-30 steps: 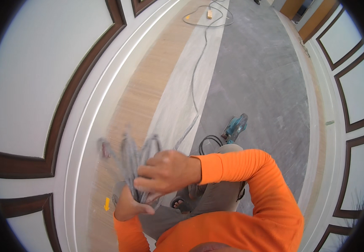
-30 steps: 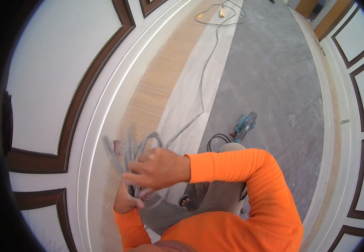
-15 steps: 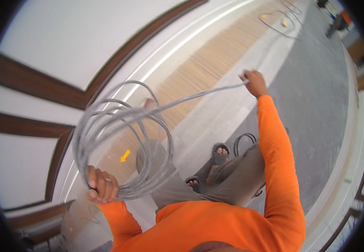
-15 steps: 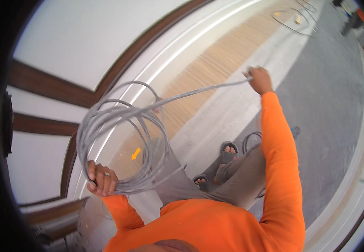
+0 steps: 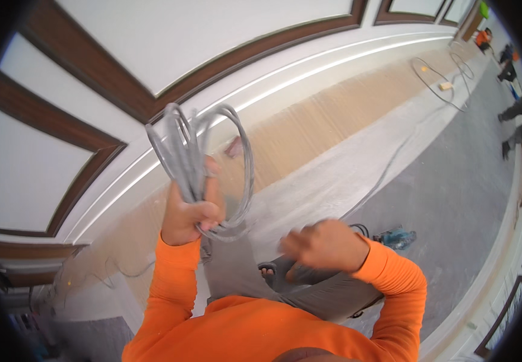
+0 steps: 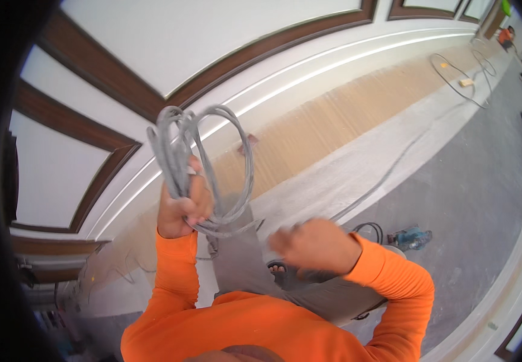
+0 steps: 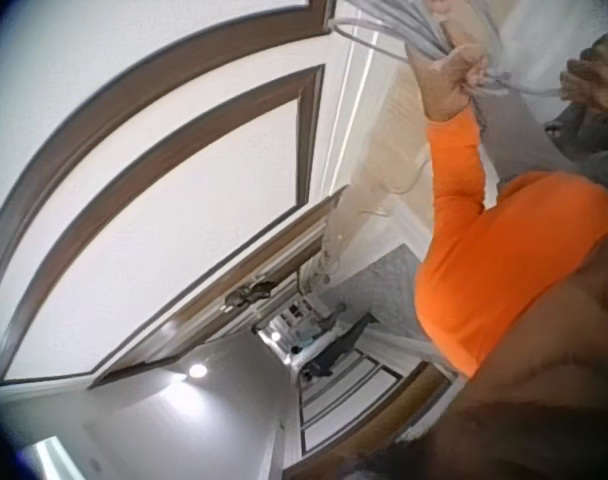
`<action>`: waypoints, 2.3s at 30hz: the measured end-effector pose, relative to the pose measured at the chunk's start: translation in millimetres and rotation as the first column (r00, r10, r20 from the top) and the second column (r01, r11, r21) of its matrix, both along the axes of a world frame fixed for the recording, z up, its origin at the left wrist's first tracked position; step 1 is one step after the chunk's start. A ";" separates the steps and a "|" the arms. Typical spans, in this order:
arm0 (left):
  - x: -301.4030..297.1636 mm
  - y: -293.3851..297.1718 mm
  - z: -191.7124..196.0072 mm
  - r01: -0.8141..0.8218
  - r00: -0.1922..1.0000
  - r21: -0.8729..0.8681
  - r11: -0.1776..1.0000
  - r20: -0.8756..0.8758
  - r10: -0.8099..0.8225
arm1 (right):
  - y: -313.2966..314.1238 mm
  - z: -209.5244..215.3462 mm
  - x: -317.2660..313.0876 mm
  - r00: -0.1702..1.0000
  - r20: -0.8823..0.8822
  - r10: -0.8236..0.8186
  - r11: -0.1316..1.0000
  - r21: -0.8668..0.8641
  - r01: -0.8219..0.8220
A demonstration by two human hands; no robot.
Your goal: The person coils a power cord and plugs an electric sander into a power strip. They then sit on the floor and use the sander to smooth a section of light-colored wooden flooring, moving the tool back and forth along the grain.
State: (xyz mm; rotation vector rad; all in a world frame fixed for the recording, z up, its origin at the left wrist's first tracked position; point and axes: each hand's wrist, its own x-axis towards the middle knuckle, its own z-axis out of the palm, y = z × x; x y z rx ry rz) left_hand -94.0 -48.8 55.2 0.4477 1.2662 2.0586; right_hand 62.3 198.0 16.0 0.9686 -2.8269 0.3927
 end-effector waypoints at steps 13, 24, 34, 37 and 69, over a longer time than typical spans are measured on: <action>77.2 45.8 -37.0 0.502 0.686 0.068 0.862 0.576 -0.445 | 40.0 4.7 -23.3 0.910 -0.393 -0.134 0.939 -0.343 -0.010; 11.7 -99.1 3.4 0.204 0.979 0.691 0.693 -0.152 -0.137 | 307.7 -187.4 25.5 0.346 -0.234 -0.908 0.348 0.037 0.937; -9.4 -45.5 6.8 -0.103 0.994 0.747 0.656 0.099 0.044 | 118.9 -97.0 -19.1 0.756 0.377 -0.535 0.844 0.191 0.501; -0.8 -17.9 1.0 -0.009 0.992 0.543 0.839 0.111 -0.060 | 55.0 -61.2 11.7 0.902 0.232 -0.365 0.931 0.077 0.357; -13.0 -87.0 48.2 -0.199 0.906 0.632 0.749 -0.172 0.386 | 87.7 -105.7 -27.7 0.765 0.558 -0.322 0.871 -0.143 0.471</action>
